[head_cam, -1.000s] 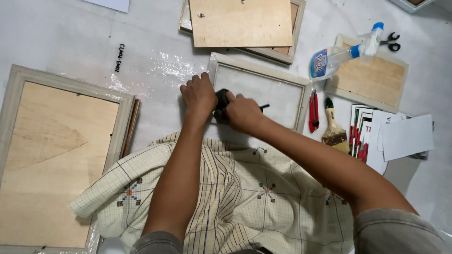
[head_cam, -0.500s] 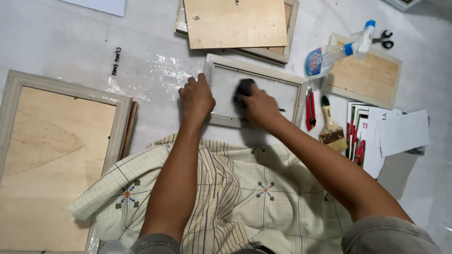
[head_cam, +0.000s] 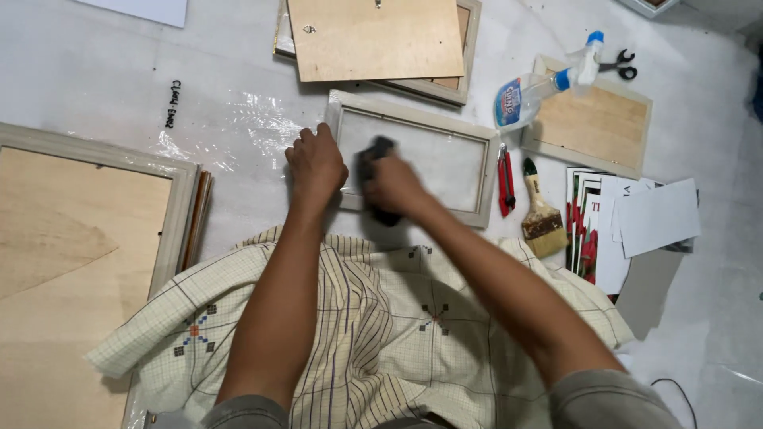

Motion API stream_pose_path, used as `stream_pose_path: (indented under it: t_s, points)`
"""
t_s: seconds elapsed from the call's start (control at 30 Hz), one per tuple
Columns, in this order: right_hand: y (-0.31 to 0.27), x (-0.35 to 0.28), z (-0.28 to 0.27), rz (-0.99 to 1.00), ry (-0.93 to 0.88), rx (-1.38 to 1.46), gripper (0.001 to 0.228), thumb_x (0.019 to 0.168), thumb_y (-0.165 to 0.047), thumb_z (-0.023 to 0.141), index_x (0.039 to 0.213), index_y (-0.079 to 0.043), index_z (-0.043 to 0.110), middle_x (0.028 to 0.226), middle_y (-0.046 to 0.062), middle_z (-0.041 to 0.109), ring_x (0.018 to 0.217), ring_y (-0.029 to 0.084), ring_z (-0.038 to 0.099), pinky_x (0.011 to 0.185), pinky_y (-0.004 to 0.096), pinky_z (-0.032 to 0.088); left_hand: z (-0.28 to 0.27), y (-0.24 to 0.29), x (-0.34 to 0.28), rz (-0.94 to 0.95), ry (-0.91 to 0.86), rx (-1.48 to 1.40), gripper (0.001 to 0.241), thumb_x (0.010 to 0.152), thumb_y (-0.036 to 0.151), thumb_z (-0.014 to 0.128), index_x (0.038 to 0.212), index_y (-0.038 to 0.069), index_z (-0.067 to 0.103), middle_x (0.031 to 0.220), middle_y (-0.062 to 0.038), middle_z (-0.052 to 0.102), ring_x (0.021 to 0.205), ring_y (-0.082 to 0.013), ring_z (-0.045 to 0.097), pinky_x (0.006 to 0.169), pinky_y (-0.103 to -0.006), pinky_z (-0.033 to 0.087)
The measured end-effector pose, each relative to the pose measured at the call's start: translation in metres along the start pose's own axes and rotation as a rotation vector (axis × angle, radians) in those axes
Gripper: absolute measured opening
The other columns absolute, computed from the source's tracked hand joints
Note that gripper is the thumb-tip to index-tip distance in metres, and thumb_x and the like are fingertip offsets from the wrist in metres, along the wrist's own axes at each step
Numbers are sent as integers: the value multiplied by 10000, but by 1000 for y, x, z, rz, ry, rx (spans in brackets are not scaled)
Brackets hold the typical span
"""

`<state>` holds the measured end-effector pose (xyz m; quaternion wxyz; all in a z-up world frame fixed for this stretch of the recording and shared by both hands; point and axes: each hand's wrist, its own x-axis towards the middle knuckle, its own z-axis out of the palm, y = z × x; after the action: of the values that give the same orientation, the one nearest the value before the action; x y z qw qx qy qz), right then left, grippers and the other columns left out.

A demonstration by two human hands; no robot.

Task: Assembling and cleaning picture frames using a brush, cloth, and glue

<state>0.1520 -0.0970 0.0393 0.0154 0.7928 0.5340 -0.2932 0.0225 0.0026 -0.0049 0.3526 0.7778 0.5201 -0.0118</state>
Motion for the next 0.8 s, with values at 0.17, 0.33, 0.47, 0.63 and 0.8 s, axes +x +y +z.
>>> stream_pose_path:
  t_s: [0.17, 0.33, 0.47, 0.63, 0.8]
  points:
    - [-33, -27, -27, -29, 55, -109, 429, 846, -147, 662, 1242, 9, 710, 1099, 347, 678, 896, 496, 728, 746, 556, 614, 2, -7, -2, 34, -8, -10, 515, 822, 84, 746, 1277, 32, 510, 1231, -247, 582, 1180, -477, 598, 981, -557, 442]
    - [86, -20, -35, 150, 75, -194, 602, 881, -147, 647, 1479, -190, 592, 1279, 339, 545, 1028, 546, 694, 866, 581, 596, 5, -9, 1, 31, 11, -19, 492, 834, 68, 712, 1279, 30, 505, 1237, -245, 578, 1191, -478, 598, 989, -560, 444]
    - [177, -38, -57, 323, 17, -232, 412, 818, -199, 627, 1183, -104, 792, 1048, 294, 746, 1029, 477, 723, 859, 556, 586, 1, -5, -2, 17, -16, -3, 509, 845, 81, 683, 1310, 23, 485, 1262, -259, 567, 1203, -484, 591, 1000, -562, 438]
    - [210, -99, -88, 451, 160, -121, 399, 823, -273, 619, 1151, -140, 803, 1021, 256, 763, 1023, 491, 707, 854, 568, 574, 3, -5, -3, -6, -10, 17, 523, 836, 106, 689, 1310, 29, 480, 1269, -252, 562, 1212, -478, 586, 1005, -563, 427]
    - [279, -123, -70, 679, 220, -9, 727, 901, -425, 619, 1537, -81, 544, 1362, 484, 433, 1155, 642, 579, 890, 661, 536, 12, -9, 2, -8, 49, 3, 578, 859, 127, 680, 1369, 2, 438, 1244, -251, 585, 1194, -470, 599, 1002, -555, 414]
